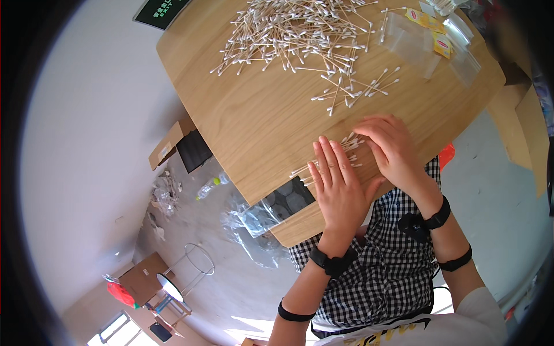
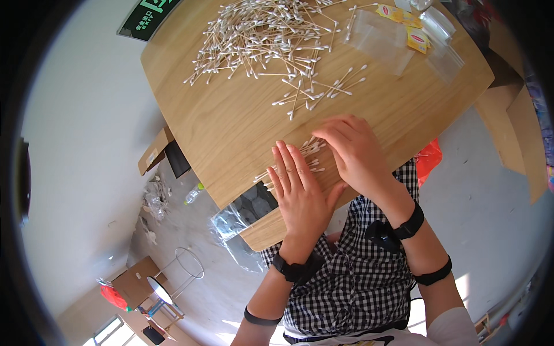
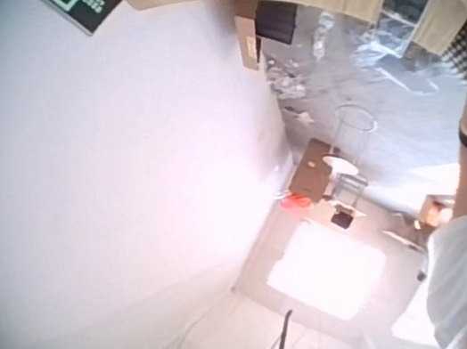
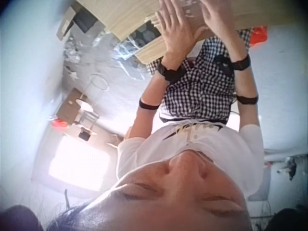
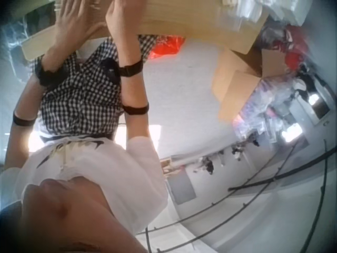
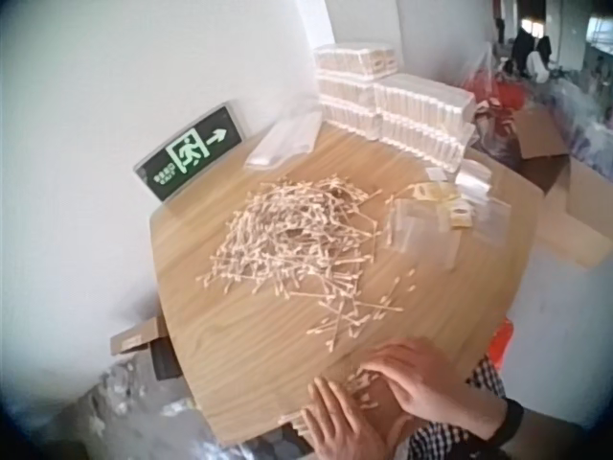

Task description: Organizing cotton swabs and placing them into small plastic bags with labels.

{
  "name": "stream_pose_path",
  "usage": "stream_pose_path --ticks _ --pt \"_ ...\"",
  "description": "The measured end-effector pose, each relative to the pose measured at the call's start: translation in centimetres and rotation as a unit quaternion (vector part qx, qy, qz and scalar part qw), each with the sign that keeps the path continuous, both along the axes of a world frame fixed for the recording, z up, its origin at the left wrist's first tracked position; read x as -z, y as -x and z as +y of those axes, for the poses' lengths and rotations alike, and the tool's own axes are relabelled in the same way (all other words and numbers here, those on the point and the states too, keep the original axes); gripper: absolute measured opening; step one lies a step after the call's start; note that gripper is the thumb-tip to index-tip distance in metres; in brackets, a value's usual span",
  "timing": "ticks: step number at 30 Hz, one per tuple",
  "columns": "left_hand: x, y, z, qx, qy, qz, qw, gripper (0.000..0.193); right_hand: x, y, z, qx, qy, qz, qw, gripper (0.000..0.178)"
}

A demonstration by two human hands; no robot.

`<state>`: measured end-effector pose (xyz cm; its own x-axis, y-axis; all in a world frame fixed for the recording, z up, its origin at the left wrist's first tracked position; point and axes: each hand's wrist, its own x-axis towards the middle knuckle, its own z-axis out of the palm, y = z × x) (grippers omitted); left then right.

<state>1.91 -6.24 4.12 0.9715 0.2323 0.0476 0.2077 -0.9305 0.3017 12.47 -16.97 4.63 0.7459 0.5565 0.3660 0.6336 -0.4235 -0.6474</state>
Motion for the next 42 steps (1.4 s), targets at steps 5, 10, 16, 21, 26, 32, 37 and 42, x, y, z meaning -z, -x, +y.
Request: stream_pose_path --ticks 5,10,16,21,26,32,37,42 --pt "0.2 -0.2 1.1 0.023 -0.037 0.032 0.999 0.112 0.4 -0.8 -1.2 -0.014 0.036 -0.019 0.999 0.016" --pt "0.4 -1.0 1.8 0.006 -0.036 0.023 0.999 0.112 -0.6 -2.2 -3.1 -0.015 0.096 -0.026 0.995 0.011" --pt "0.8 -1.1 1.5 0.004 -0.024 0.004 1.0 0.111 -0.9 -1.3 -1.9 -0.018 0.086 -0.029 0.996 0.01" --pt "1.0 -0.9 1.7 -0.001 -0.002 -0.011 1.0 0.107 -0.8 -0.8 -1.5 -0.024 0.113 -0.031 0.993 0.011" --pt "0.9 -0.6 2.0 0.005 0.005 -0.025 1.0 0.101 -1.4 -2.6 -3.5 0.03 0.177 -0.066 0.981 0.011" --pt "0.9 -0.6 1.6 0.02 0.007 -0.014 1.0 0.1 -1.0 -4.3 -0.7 0.041 0.165 -0.103 0.98 0.011" --pt "1.0 0.0 1.5 0.002 0.006 -0.013 1.0 0.102 -0.5 -1.9 3.2 -0.099 0.069 -0.049 0.991 0.015" --pt "0.8 0.5 1.1 0.02 -0.013 0.019 1.0 0.108 -0.3 -1.0 0.6 0.01 -0.004 -0.019 1.0 0.022"
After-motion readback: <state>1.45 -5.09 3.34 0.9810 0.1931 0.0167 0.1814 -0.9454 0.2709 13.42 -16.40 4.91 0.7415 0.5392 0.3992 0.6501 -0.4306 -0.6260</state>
